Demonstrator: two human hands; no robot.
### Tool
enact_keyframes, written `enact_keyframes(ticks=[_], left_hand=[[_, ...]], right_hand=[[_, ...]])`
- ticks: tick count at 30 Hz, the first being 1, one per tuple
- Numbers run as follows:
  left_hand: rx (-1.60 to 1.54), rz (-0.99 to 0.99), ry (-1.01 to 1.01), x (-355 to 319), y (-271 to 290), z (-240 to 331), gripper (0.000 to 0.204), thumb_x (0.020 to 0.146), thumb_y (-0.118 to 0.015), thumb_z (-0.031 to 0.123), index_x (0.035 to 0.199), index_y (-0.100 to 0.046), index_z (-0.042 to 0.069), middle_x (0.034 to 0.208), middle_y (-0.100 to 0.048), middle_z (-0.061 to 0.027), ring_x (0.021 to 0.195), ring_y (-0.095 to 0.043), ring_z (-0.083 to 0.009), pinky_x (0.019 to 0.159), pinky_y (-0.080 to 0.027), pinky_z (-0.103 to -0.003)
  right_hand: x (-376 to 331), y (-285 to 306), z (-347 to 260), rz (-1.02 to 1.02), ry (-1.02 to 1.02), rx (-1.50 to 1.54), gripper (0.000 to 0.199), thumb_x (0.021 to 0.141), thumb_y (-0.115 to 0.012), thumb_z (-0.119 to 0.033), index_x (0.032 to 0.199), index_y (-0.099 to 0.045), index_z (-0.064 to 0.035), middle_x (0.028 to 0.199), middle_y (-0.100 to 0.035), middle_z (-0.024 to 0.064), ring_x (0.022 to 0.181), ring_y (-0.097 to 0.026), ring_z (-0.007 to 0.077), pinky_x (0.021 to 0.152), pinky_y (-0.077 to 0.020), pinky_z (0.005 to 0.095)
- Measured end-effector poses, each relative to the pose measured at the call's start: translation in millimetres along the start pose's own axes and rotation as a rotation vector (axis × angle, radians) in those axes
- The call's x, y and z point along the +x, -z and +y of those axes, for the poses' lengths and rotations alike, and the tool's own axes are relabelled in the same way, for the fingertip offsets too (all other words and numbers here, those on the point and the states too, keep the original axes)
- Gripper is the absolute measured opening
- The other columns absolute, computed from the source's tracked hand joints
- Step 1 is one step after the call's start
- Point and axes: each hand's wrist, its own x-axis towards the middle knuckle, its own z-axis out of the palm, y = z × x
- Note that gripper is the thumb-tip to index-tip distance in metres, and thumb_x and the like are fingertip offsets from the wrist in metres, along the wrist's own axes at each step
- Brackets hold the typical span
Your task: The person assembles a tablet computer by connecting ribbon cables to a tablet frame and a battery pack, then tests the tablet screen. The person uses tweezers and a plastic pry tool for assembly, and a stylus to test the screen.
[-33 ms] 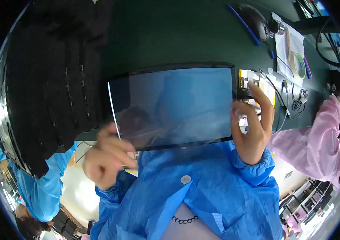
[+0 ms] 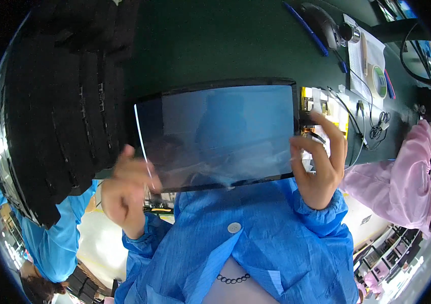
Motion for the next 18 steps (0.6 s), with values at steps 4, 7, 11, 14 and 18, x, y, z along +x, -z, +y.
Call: enact_keyframes(ticks=[4, 7, 11, 14, 18], left_hand=[[0.155, 0.213, 0.414, 0, -24, -16, 0.090, 0.083, -0.028, 0.072, 0.141, -0.025, 0.003, 0.142, -0.027, -0.0272, 0.133, -0.028, -0.0369, 0.111, -0.019, -0.043], [0.032, 0.289, 0.572, -10, -32, -21, 0.097, 0.077, -0.031, 0.077, 0.145, -0.019, 0.009, 0.146, -0.021, -0.0235, 0.136, -0.023, -0.0360, 0.110, -0.017, -0.047], [-0.843, 0.414, 0.486, -9, -26, -15, 0.092, 0.079, -0.038, 0.066, 0.146, -0.008, 0.010, 0.149, -0.011, -0.0244, 0.137, -0.017, -0.0403, 0.106, -0.023, -0.054], [-0.416, 0.319, 0.500, -7, -25, -8, 0.093, 0.079, -0.041, 0.062, 0.146, -0.004, 0.008, 0.149, -0.007, -0.0258, 0.137, -0.013, -0.0421, 0.106, -0.022, -0.056], [-0.737, 0.294, 0.436, -11, -19, 0, 0.095, 0.080, -0.050, 0.049, 0.145, 0.002, 0.005, 0.149, 0.001, -0.0274, 0.137, -0.010, -0.0438, 0.106, -0.021, -0.057]], right_hand=[[-30, 0, 1, -0.024, 0.055, 0.281, 0.026, 0.055, -0.071, 0.005, 0.078, -0.061, -0.0037, 0.106, -0.062, 0.0146, 0.088, -0.060, 0.0292, 0.077, -0.0482, 0.0353], [-45, -12, 2, -0.052, 0.052, 0.301, 0.026, 0.059, -0.072, 0.004, 0.078, -0.058, -0.0052, 0.106, -0.063, 0.0148, 0.089, -0.061, 0.0285, 0.080, -0.0477, 0.0373], [-53, -31, 3, -0.004, 0.072, 0.274, 0.026, 0.064, -0.071, 0.002, 0.083, -0.055, -0.0075, 0.107, -0.063, 0.0140, 0.095, -0.062, 0.0268, 0.088, -0.0449, 0.0407], [-54, -36, 4, 0.042, 0.044, 0.318, 0.025, 0.067, -0.071, 0.001, 0.083, -0.055, -0.0089, 0.108, -0.063, 0.0130, 0.096, -0.062, 0.0254, 0.091, -0.0431, 0.0402], [-53, -29, 7, 0.054, 0.029, 0.319, 0.024, 0.066, -0.073, -0.003, 0.080, -0.055, -0.0116, 0.106, -0.064, 0.0102, 0.095, -0.062, 0.0228, 0.095, -0.0393, 0.0413]])
